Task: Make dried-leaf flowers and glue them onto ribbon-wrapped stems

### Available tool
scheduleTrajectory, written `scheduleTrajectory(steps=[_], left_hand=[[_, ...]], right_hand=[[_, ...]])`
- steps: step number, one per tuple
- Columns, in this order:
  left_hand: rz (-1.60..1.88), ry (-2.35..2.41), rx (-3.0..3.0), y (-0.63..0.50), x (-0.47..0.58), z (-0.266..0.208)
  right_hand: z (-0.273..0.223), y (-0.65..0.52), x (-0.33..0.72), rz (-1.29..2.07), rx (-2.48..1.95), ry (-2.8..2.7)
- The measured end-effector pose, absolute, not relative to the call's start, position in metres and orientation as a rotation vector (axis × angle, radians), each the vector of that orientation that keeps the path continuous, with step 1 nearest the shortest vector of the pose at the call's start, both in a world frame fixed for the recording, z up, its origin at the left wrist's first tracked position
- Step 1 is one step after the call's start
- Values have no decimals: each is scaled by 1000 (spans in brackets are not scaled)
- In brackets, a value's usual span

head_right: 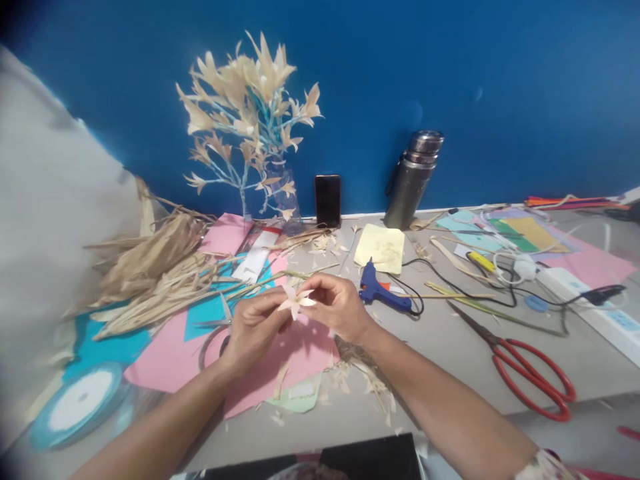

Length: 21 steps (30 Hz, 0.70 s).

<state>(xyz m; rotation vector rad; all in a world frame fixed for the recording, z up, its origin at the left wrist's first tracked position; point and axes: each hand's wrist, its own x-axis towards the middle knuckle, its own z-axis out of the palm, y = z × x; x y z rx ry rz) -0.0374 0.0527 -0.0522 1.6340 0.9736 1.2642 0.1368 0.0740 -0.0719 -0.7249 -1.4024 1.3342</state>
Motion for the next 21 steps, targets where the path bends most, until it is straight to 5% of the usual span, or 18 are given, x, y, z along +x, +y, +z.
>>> scheduleTrajectory(steps=[21], left_hand=[[1211,1095,1308,57,-31,-55]], right_hand=[[-67,79,144,1236,-836,-1371]])
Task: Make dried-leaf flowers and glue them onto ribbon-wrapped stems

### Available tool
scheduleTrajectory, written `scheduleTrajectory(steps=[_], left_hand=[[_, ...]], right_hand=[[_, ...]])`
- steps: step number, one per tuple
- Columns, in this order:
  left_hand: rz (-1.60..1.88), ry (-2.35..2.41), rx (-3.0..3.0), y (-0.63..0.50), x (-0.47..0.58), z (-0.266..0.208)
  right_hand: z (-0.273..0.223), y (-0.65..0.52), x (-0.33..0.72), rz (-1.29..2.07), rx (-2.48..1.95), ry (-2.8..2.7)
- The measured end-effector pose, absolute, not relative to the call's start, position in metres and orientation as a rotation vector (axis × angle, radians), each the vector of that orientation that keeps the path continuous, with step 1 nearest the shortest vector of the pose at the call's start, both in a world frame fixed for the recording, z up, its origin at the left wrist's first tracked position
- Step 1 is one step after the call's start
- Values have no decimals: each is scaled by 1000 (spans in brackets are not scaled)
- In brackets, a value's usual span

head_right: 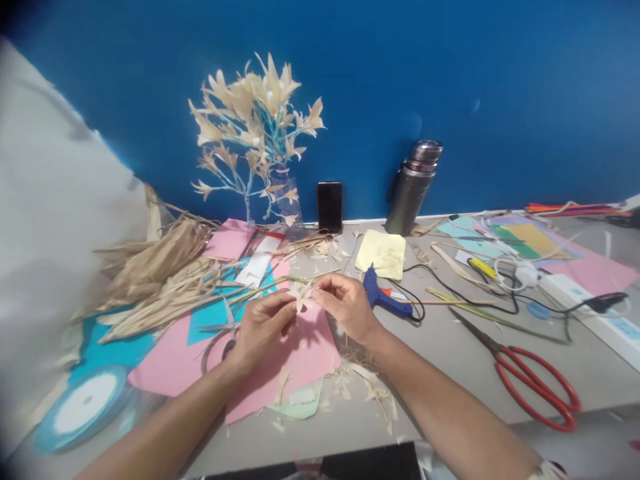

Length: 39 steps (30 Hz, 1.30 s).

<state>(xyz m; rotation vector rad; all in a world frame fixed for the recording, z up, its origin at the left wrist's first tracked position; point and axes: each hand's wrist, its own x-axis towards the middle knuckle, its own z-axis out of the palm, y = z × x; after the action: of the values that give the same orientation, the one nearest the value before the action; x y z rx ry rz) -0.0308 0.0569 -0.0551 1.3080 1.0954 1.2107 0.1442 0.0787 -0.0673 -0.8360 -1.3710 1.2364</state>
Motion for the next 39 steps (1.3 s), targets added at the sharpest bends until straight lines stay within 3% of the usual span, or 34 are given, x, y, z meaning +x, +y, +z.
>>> scheduleTrajectory(steps=[4,14,20,28,33,39], left_hand=[[1207,1070,1065,59,-28,-60],[1180,1056,1029,65,-36,-73],[1363,1267,1038,73,-43,-56],[1274,1499,1380,67,-79,-19],[1182,1789,1661,36,-113,-7],[1148,1913,1650,11,-151,-8]], right_hand=[[-70,82,147,1255,-853,-1293],[-66,93,148,1762,-745,-759],[-64,92,150,1789,-784,-805],[-52,96,166,1777,-618,-675],[-55,97,167,1749,-709,-870],[-70,96,159,1683,-989,-1484]])
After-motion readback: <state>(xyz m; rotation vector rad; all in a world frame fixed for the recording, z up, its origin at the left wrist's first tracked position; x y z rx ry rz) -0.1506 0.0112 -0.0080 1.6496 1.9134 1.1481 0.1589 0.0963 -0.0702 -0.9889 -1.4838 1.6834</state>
